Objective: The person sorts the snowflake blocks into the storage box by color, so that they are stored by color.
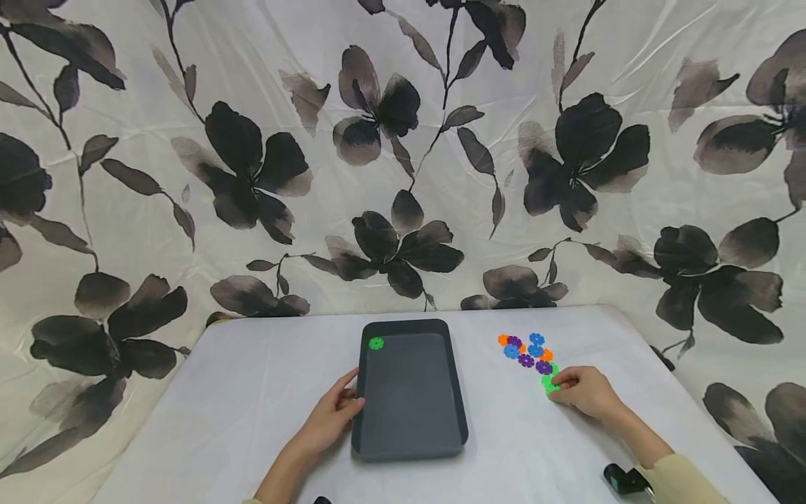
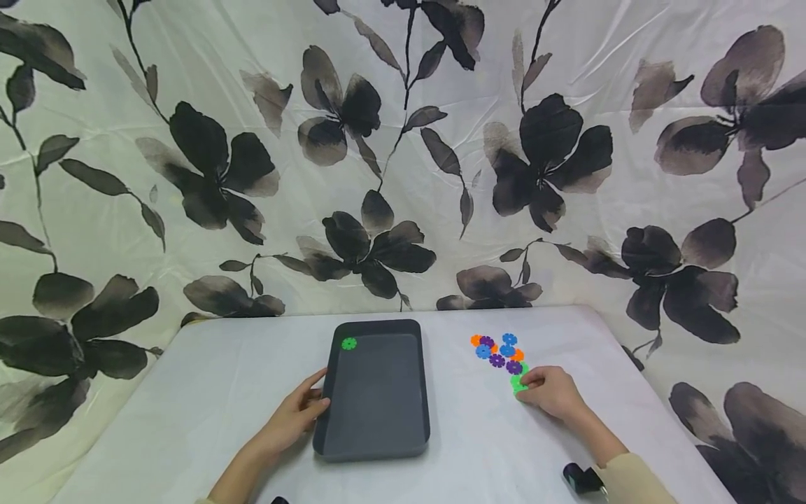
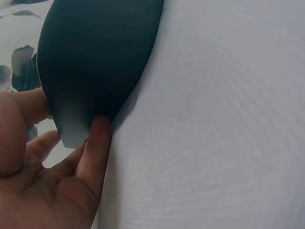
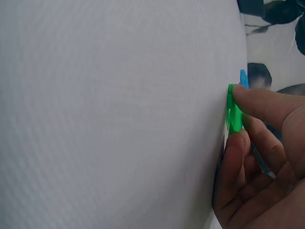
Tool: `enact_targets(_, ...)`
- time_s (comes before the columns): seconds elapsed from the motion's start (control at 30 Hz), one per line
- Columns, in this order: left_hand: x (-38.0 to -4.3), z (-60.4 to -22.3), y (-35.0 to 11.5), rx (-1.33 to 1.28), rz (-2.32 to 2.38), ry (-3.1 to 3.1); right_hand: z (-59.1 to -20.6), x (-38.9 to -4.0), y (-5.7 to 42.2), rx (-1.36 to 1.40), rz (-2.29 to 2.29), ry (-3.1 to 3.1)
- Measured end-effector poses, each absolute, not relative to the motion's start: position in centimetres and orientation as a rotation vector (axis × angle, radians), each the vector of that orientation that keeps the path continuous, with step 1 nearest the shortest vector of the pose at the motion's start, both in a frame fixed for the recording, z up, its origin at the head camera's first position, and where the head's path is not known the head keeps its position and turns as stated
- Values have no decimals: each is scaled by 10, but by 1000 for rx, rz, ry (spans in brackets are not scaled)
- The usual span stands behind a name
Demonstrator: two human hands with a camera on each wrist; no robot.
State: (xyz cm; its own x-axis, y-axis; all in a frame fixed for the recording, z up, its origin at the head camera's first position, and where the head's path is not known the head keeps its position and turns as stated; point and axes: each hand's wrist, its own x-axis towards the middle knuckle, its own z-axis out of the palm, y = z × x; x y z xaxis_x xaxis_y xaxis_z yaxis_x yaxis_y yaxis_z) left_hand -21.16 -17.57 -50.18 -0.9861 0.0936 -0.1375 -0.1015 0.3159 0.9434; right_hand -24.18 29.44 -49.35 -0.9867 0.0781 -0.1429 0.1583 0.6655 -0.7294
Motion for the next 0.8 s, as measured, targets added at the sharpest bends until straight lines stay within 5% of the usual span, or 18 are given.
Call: enact_targets(0.8, -210, -502, -179, 21, 1771, 2372, -478, -249, 240, 197, -1584, 2467)
